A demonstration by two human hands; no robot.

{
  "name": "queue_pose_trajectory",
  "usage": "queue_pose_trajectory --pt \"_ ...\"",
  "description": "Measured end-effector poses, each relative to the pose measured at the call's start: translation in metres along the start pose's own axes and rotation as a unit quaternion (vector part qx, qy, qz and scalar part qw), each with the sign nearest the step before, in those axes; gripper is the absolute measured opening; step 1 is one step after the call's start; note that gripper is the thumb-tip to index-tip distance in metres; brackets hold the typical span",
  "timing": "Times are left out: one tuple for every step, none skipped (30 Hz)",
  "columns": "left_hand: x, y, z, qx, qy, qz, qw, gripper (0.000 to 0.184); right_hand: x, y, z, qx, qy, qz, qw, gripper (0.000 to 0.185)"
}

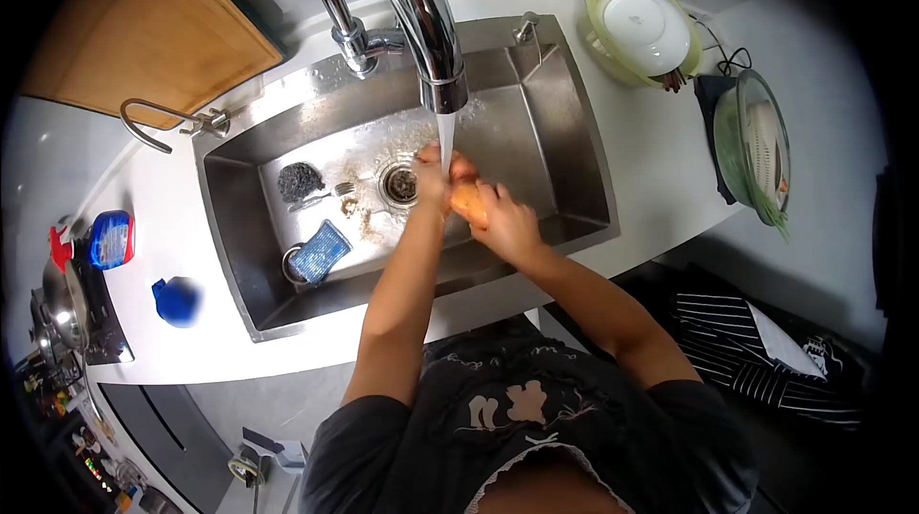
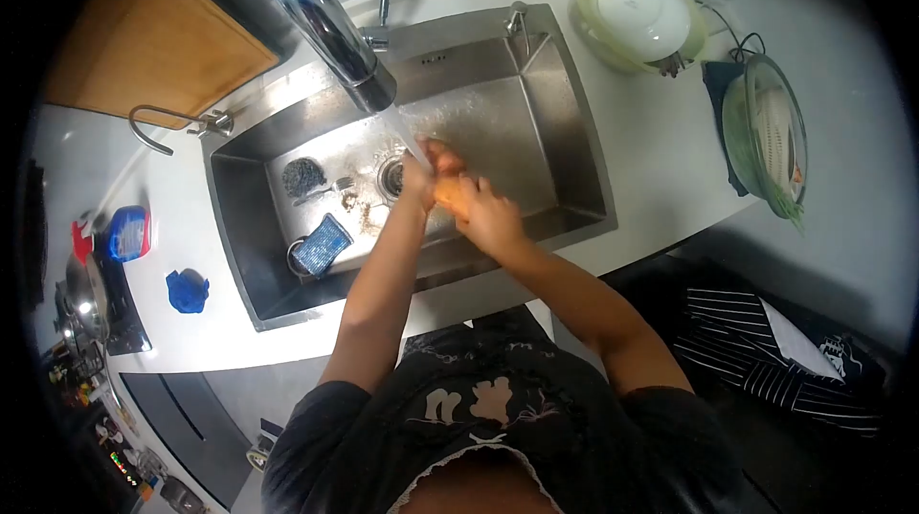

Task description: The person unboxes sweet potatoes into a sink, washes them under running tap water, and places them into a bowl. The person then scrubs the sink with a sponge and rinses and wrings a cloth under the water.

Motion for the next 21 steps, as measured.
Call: queue_pose_trajectory --pt "0.034 -0.047 0.01 0.019 0.092 0.019 0.995 0.014 0.005 0.004 0.0 -0.004 -0.016 -0.012 1.0 0.064" --pt "0.055 -0.08 0.017 0.038 0.185 0.038 0.981 0.02 0.01 0.009 0.0 -0.015 -0.043 -0.009 0.999 0.063" --pt "0.047 -0.09 0.01 0.01 0.102 0.072 0.992 0.047 0.018 0.012 -0.002 -0.025 -0.068 -0.007 0.997 0.062" --pt "0.041 -0.09 0.011 0.004 0.061 0.084 0.995 0.052 0.022 0.015 -0.006 -0.037 -0.093 -0.003 0.995 0.062" --pt "0.032 -0.088 0.01 -0.004 0.02 0.098 0.995 0.056 0.016 0.012 -0.018 -0.077 -0.075 0.064 0.992 0.061" --pt "0.019 -0.088 0.006 -0.015 -0.022 0.112 0.993 0.061 0.011 0.0 -0.031 -0.114 -0.055 0.129 0.983 0.061" --pt "0.003 -0.075 -0.004 -0.069 -0.067 0.069 0.993 0.061 0.005 -0.014 -0.045 -0.15 -0.036 0.195 0.969 0.06" --pt "0.003 -0.073 0.003 -0.075 -0.064 0.038 0.994 0.058 0.001 -0.019 -0.059 -0.183 0.002 0.154 0.971 0.06" --pt "0.004 -0.073 0.006 -0.084 -0.061 0.005 0.995 0.055 0.004 -0.014 -0.057 -0.177 0.081 0.139 0.971 0.06" --pt "0.005 -0.076 0.007 -0.095 -0.056 -0.024 0.994 0.053 0.009 -0.01 -0.055 -0.167 0.162 0.12 0.965 0.06" --pt "0.003 -0.079 0.01 -0.082 -0.025 -0.006 0.996 0.046 0.016 0.002 -0.052 -0.13 0.19 0.076 0.97 0.061" --pt "0.0 -0.081 0.009 -0.085 -0.023 -0.007 0.996 0.046 0.022 0.019 -0.049 -0.095 0.217 0.031 0.971 0.062" --pt "-0.005 -0.083 0.007 -0.088 -0.021 -0.007 0.996 0.046 0.031 0.031 -0.048 -0.059 0.243 -0.016 0.968 0.063" --pt "-0.01 -0.081 0.008 -0.088 -0.019 -0.009 0.996 0.046 0.034 0.041 -0.05 -0.044 0.21 -0.018 0.976 0.065" --pt "-0.015 -0.081 0.012 -0.077 0.014 -0.029 0.996 0.048 0.04 0.051 -0.052 -0.029 0.178 -0.019 0.983 0.066" --pt "-0.02 -0.08 0.016 -0.065 0.047 -0.048 0.996 0.05 0.047 0.06 -0.052 -0.013 0.146 -0.02 0.989 0.068" --pt "-0.022 -0.083 0.018 -0.057 0.038 -0.04 0.997 0.05 0.053 0.071 -0.049 0.009 0.195 -0.026 0.98 0.067" --pt "-0.024 -0.087 0.02 -0.049 0.028 -0.031 0.998 0.05 0.061 0.082 -0.047 0.031 0.244 -0.033 0.969 0.066" --pt "-0.013 -0.099 0.026 -0.053 0.023 -0.004 0.998 0.049 0.07 0.094 -0.044 0.052 0.292 -0.042 0.954 0.065" --pt "-0.005 -0.104 0.03 -0.063 0.035 -0.015 0.997 0.05 0.088 0.106 -0.047 0.058 0.374 -0.11 0.919 0.063" --pt "0.001 -0.107 0.034 -0.073 0.047 -0.026 0.996 0.05 0.104 0.117 -0.05 0.065 0.452 -0.177 0.872 0.062"
Point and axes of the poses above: each hand's wrist, its own y-axis towards the middle knuckle, its own x-axis out of the palm, z = x × y, the point moved 9 cm from there along y, towards the middle knuckle, and after that the axes turned 13 degrees about -y, right-handed, at the moved point
